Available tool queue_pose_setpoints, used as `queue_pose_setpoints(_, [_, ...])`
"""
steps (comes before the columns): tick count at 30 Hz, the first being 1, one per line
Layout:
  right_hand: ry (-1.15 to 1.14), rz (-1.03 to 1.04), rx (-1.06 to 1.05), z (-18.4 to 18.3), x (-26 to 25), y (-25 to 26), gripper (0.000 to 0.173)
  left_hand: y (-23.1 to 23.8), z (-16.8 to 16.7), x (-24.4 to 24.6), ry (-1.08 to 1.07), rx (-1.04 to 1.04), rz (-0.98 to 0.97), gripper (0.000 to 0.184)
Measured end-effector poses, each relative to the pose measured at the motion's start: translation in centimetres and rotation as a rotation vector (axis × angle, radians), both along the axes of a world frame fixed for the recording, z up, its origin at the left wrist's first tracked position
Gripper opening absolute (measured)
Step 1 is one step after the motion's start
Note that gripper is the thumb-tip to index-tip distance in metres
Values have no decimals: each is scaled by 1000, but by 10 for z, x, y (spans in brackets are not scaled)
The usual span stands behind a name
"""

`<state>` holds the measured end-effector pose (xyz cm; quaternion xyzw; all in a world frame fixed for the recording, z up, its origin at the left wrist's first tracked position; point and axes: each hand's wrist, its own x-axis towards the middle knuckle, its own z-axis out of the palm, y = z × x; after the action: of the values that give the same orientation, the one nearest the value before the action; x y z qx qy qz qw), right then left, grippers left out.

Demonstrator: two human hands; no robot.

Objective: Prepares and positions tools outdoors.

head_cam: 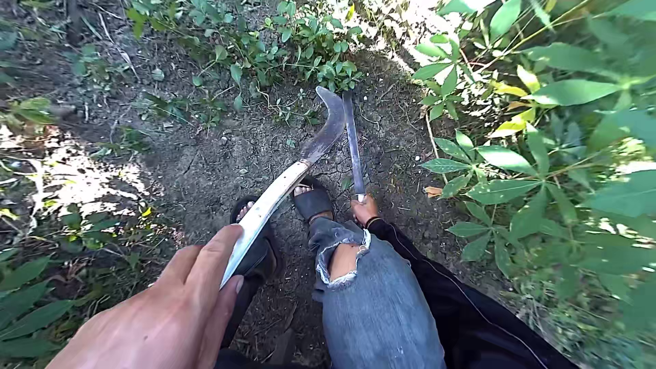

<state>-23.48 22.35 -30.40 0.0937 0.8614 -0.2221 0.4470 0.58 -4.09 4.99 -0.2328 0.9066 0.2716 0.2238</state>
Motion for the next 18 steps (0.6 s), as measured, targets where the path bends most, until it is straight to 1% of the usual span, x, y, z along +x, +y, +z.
queue_pose_setpoints(2, [63, -92, -14, 2, 0, 2, 47, 0, 0, 4, -7, 12, 2, 55])
queue_pose_setpoints(5, [178, -347, -77, 6, -19, -17, 40, 0, 0, 11, -14, 32, -2, 54])
queue_pose_setpoints(7, [214, -497, -124, -7, -39, -31, 39, -2, 0, 14, -17, 27, -6, 54])
queue_pose_setpoints(8, [197, -529, -131, -14, -46, -37, 37, -2, 0, 13, -23, 17, -8, 54])
queue_pose_setpoints(9, [152, -520, -119, -19, -45, -40, 37, -2, 0, 12, -30, 6, -9, 54])
queue_pose_setpoints(11, [53, -385, -53, -15, -22, -31, 40, -1, 0, 9, -30, -3, -4, 54])
queue_pose_setpoints(13, [13, -251, 18, -6, -3, -2, 41, -3, -1, 5, -9, -5, -1, 54])
queue_pose_setpoints(14, [3, -215, 56, 2, 5, 22, 41, -3, 0, 5, -8, 3, -6, 54])
queue_pose_setpoints(15, [21, -198, 78, 9, 10, 48, 42, -4, 1, 4, -8, 9, -15, 54])
queue_pose_setpoints(16, [46, -198, 78, 14, 5, 63, 43, -4, 1, 2, -8, 3, -20, 54])
queue_pose_setpoints(18, [91, -255, 50, 23, -9, 72, 43, -3, 3, 1, -16, -4, -30, 54])
